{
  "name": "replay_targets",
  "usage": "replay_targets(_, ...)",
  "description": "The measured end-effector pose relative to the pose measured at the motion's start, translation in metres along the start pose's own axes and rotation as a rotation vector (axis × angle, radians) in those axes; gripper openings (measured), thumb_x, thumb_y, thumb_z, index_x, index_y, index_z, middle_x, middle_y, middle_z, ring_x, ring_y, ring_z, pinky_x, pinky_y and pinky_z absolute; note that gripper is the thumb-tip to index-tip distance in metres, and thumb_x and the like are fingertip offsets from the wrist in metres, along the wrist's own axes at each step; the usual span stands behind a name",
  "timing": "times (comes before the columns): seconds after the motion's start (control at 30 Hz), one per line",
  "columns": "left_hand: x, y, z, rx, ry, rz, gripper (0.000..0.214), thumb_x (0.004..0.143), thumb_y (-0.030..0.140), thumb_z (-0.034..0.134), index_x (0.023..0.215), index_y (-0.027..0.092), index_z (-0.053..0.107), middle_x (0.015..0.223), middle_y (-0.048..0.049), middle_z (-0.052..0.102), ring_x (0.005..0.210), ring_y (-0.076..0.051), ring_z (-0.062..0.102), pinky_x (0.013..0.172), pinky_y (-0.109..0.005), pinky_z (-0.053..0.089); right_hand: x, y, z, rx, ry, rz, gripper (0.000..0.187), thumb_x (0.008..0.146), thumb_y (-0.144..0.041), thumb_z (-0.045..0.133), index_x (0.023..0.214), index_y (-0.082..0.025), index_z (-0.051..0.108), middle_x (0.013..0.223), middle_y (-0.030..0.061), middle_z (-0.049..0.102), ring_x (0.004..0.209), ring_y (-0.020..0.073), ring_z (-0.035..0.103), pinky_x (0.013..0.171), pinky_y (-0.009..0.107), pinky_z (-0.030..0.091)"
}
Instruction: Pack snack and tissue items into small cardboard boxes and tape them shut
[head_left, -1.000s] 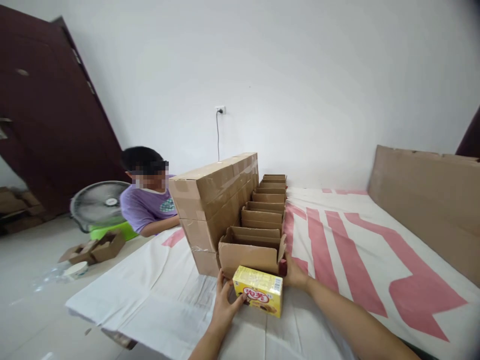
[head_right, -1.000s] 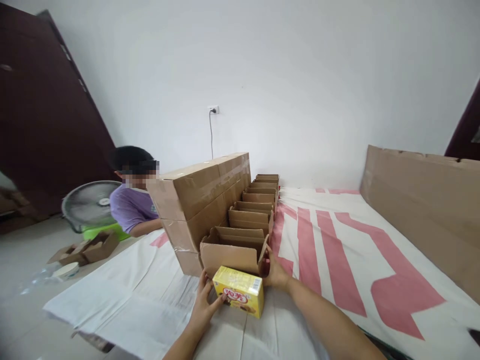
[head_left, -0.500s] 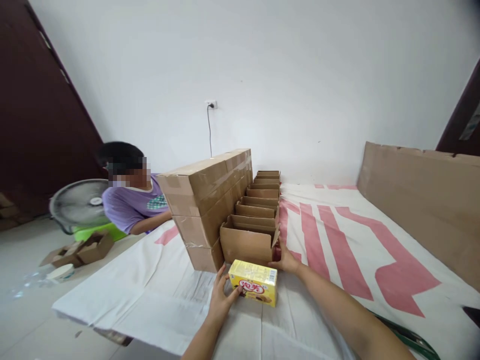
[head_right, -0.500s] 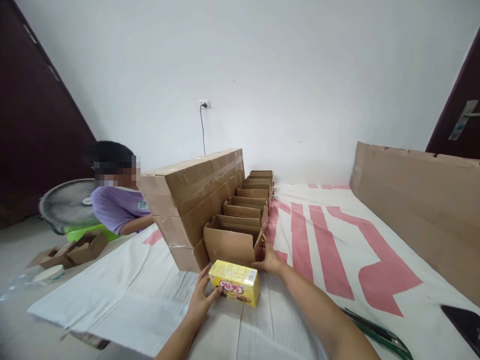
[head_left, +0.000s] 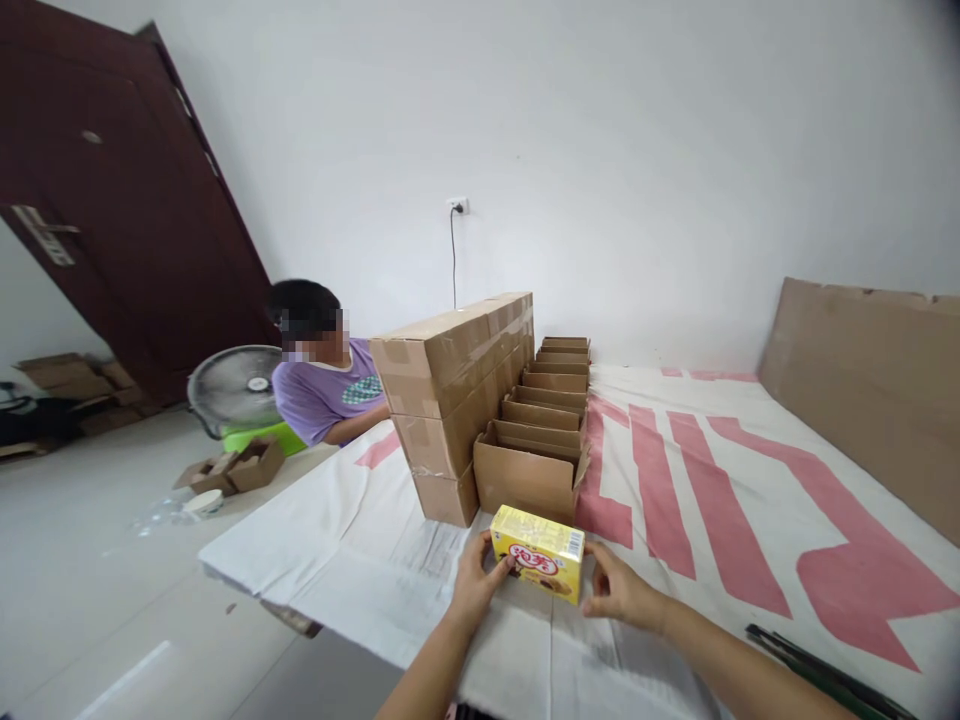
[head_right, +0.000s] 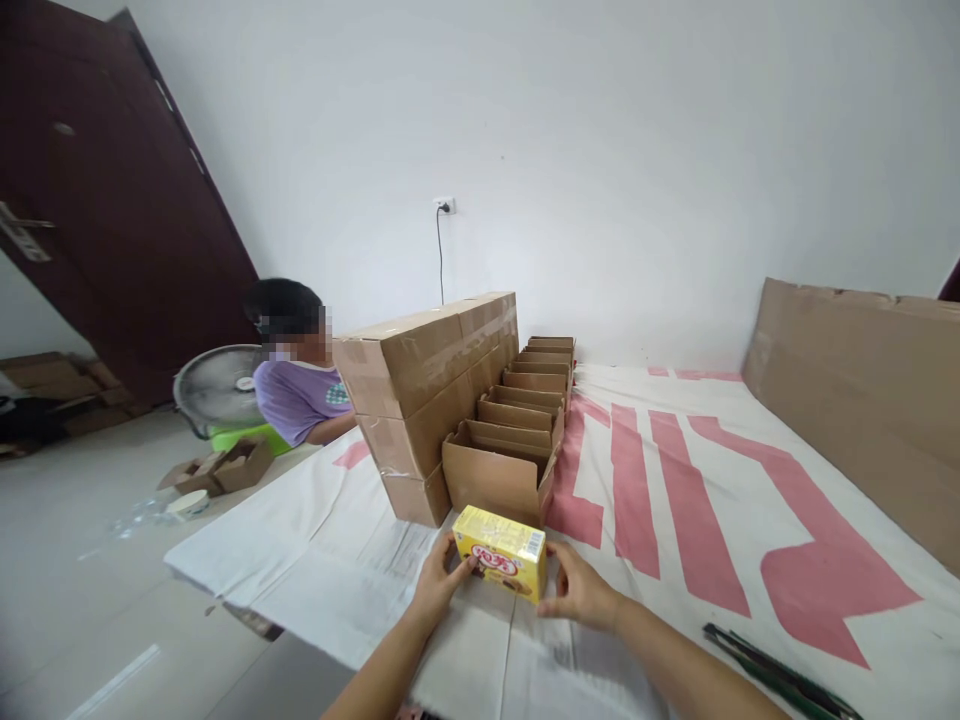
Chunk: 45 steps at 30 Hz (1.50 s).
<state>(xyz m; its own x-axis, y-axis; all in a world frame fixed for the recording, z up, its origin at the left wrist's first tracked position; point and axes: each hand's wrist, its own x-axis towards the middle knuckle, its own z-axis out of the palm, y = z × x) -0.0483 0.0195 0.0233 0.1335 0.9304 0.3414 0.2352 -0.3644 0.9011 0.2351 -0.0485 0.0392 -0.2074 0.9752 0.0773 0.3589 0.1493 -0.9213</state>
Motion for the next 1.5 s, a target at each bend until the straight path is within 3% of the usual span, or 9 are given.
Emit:
replay_targets(0.2,-0.003,0.003,0.002,0.044,0.129,-0.016,0.05,0.072,0.051,0.072,0.109,0.018,0.061,0.109,-0.0118,0.07,0.107,-0.031,0.065,0.095,-0.048,0.051,0.012,-0.01,0.028,-0.176,0.08,0.026,0.051,0.067,-0.02,0.073,0.115,-0.016,0.059,0.097,0.0053,0.07,0.069,0.0164,0.061,0.064,0.029,0.048)
replay_targets(0.37,-0.003,0.001,0.0,0.116,0.242,-0.027,0.049,0.07,0.05,0.071,0.105,0.019,0.058,0.109,-0.0114,0.065,0.109,-0.031,0.061,0.093,-0.049,0.05,0.04,-0.02,0.043,-0.295,0.206,0.095,0.041,0.072,-0.021,0.072,0.111,-0.015,0.058,0.1,0.0085,0.071,0.078,0.021,0.066,0.067,0.03,0.047)
replay_targets(0.5,-0.001,0.001,-0.001,0.143,0.152,-0.007,0.034,0.072,0.051,0.07,0.084,0.02,0.063,0.083,-0.0049,0.067,0.082,-0.025,0.066,0.077,-0.04,0.055,0.054,-0.026,0.049,-0.419,0.293,0.173,0.023,0.082,-0.028,0.067,0.099,-0.017,0.058,0.094,0.0105,0.072,0.082,0.0234,0.067,0.067,0.03,0.043)
replay_targets(0.67,-0.001,0.0,-0.002,0.153,0.027,0.023,0.036,0.077,0.045,0.066,0.103,0.021,0.068,0.104,-0.0091,0.074,0.097,-0.027,0.07,0.086,-0.041,0.056,0.052,-0.027,0.052,-0.532,0.191,0.208,0.008,0.086,-0.027,0.063,0.089,-0.02,0.061,0.087,0.0048,0.075,0.077,0.0195,0.067,0.064,0.026,0.038)
replay_targets(0.8,-0.001,-0.005,-0.003,0.182,0.014,0.033,0.04,0.076,0.038,0.067,0.113,0.022,0.065,0.117,-0.0106,0.072,0.108,-0.028,0.067,0.093,-0.044,0.055,0.042,-0.032,0.047,-0.573,0.058,0.165,0.025,0.08,-0.024,0.067,0.105,-0.021,0.063,0.098,0.0036,0.074,0.087,0.0188,0.068,0.071,0.026,0.043)
replay_targets(0.93,0.0,-0.009,-0.001,0.21,0.017,0.052,0.039,0.076,0.033,0.064,0.113,0.021,0.064,0.115,-0.0106,0.072,0.106,-0.027,0.068,0.093,-0.044,0.055,0.017,-0.044,0.045,-0.606,-0.107,0.051,0.049,0.073,-0.029,0.074,0.119,-0.016,0.064,0.129,0.0129,0.063,0.117,0.0271,0.059,0.097,0.034,0.044)
replay_targets(1.07,0.0,-0.008,0.001,0.261,0.018,0.072,0.033,0.077,0.033,0.06,0.107,0.02,0.064,0.109,-0.0108,0.072,0.103,-0.027,0.068,0.092,-0.045,0.055,-0.036,-0.051,0.055,-0.623,-0.299,-0.03,0.075,0.077,-0.044,0.071,0.143,-0.015,0.05,0.157,0.0205,0.035,0.146,0.0409,0.026,0.119,0.055,0.02)
replay_targets(1.2,-0.004,0.0,-0.001,0.34,-0.038,0.098,0.021,0.077,0.034,0.059,0.093,0.021,0.064,0.101,-0.0102,0.07,0.099,-0.029,0.066,0.091,-0.049,0.053,-0.093,-0.045,0.062,-0.616,-0.457,-0.038,0.089,0.087,-0.058,0.057,0.156,-0.014,0.022,0.165,0.0205,0.002,0.151,0.041,-0.005,0.12,0.064,-0.001)
replay_targets(1.5,-0.03,0.034,0.012,0.474,-0.255,0.152,0.017,0.079,0.028,0.06,0.092,0.022,0.068,0.105,-0.0122,0.071,0.107,-0.034,0.062,0.098,-0.056,0.049,-0.142,-0.054,0.044,-0.517,-0.309,-0.013,0.076,0.088,-0.034,0.062,0.155,-0.025,0.027,0.165,0.0076,0.019,0.153,0.0309,0.01,0.125,0.055,0.008)
